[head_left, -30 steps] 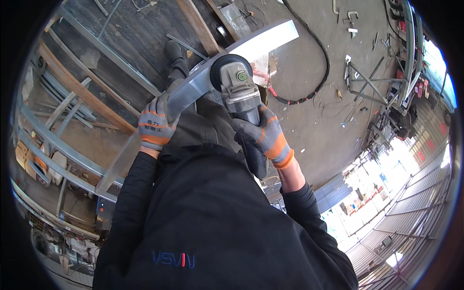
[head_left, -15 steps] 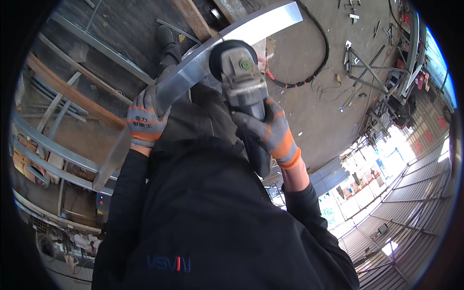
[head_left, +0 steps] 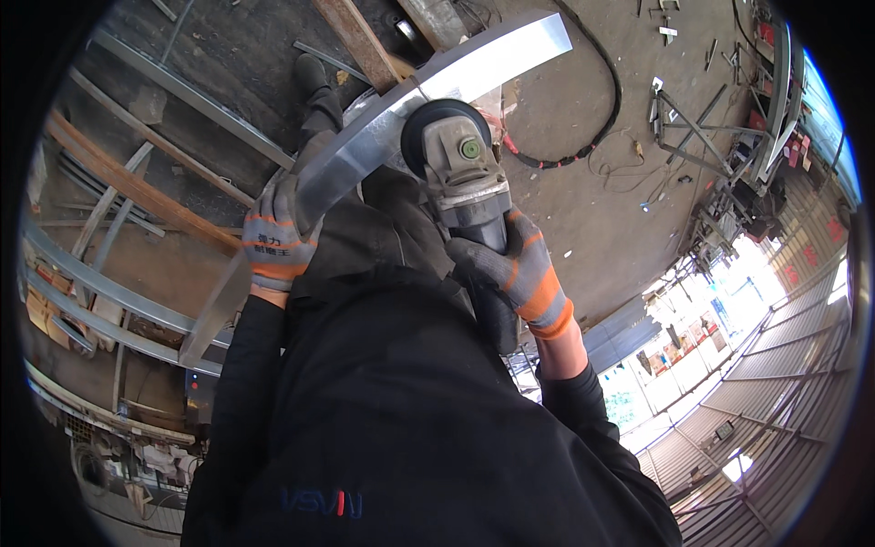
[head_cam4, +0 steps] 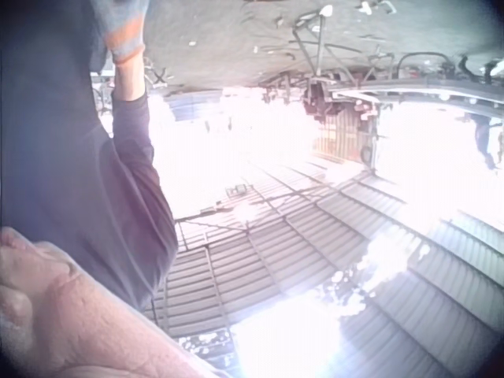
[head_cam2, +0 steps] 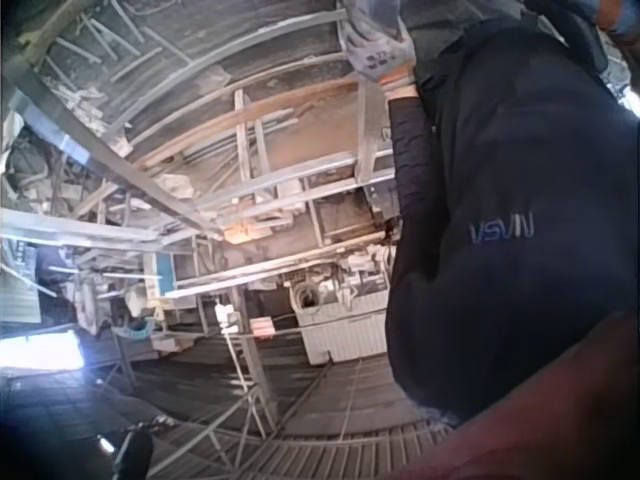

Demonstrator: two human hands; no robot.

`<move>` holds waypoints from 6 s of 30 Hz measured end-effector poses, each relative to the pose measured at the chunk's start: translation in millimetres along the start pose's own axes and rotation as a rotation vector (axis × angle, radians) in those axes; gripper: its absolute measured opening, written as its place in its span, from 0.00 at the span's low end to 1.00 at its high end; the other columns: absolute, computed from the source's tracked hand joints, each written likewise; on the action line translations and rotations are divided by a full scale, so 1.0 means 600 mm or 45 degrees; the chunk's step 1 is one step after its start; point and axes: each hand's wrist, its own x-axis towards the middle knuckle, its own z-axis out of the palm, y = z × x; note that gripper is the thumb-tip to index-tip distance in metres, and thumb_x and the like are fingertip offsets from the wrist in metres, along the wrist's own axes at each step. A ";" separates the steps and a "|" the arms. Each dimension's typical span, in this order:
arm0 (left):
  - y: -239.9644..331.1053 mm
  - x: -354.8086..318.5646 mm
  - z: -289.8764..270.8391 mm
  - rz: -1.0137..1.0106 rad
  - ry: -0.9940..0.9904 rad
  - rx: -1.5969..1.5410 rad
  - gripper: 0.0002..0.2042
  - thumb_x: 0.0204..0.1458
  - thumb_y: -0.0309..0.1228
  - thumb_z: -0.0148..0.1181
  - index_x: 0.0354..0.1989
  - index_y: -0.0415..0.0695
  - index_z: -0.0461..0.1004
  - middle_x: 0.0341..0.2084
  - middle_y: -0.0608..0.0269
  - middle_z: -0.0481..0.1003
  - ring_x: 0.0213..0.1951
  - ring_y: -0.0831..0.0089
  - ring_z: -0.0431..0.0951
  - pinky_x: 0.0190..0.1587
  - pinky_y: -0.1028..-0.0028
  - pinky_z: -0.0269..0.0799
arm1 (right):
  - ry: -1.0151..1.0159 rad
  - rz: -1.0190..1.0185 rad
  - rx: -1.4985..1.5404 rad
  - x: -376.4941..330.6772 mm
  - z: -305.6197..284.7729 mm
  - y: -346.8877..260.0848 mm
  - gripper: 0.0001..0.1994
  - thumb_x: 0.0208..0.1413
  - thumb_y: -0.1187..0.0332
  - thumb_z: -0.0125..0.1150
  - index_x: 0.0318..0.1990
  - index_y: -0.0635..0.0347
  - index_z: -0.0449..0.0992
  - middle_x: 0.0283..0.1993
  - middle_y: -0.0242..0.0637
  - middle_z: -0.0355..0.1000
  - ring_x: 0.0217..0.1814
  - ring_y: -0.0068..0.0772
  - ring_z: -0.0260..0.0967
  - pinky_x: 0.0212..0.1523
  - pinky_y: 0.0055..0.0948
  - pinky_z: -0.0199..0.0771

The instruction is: The person welds a curved metal bar using a handheld welding torch, then grinds the weld seam with an angle grinder. The person repositions the bar and repeats welding and grinding steps to smooth the joint.

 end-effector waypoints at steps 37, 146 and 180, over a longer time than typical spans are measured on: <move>0.283 0.058 -0.121 -0.129 -1.334 -1.870 0.34 0.60 0.46 0.82 0.68 0.39 0.77 0.56 0.49 0.85 0.61 0.56 0.85 0.66 0.56 0.80 | 0.033 -0.057 0.160 -0.071 -0.023 0.031 0.26 0.65 0.72 0.76 0.67 0.70 0.76 0.54 0.39 0.83 0.52 0.25 0.82 0.55 0.32 0.85; 0.114 0.106 -0.231 0.526 0.132 -0.405 0.42 0.53 0.43 0.81 0.74 0.37 0.70 0.64 0.39 0.76 0.63 0.41 0.78 0.67 0.49 0.74 | 0.106 -0.502 -0.207 -0.088 -0.001 0.118 0.22 0.62 0.69 0.76 0.61 0.66 0.82 0.54 0.41 0.84 0.50 0.29 0.81 0.52 0.33 0.82; -0.039 0.016 -0.045 0.100 -0.172 -0.199 0.43 0.51 0.42 0.79 0.75 0.38 0.70 0.62 0.40 0.79 0.60 0.40 0.82 0.61 0.50 0.80 | 0.054 -0.040 0.275 -0.014 0.036 0.007 0.32 0.62 0.68 0.80 0.71 0.70 0.75 0.61 0.42 0.84 0.61 0.26 0.79 0.63 0.34 0.80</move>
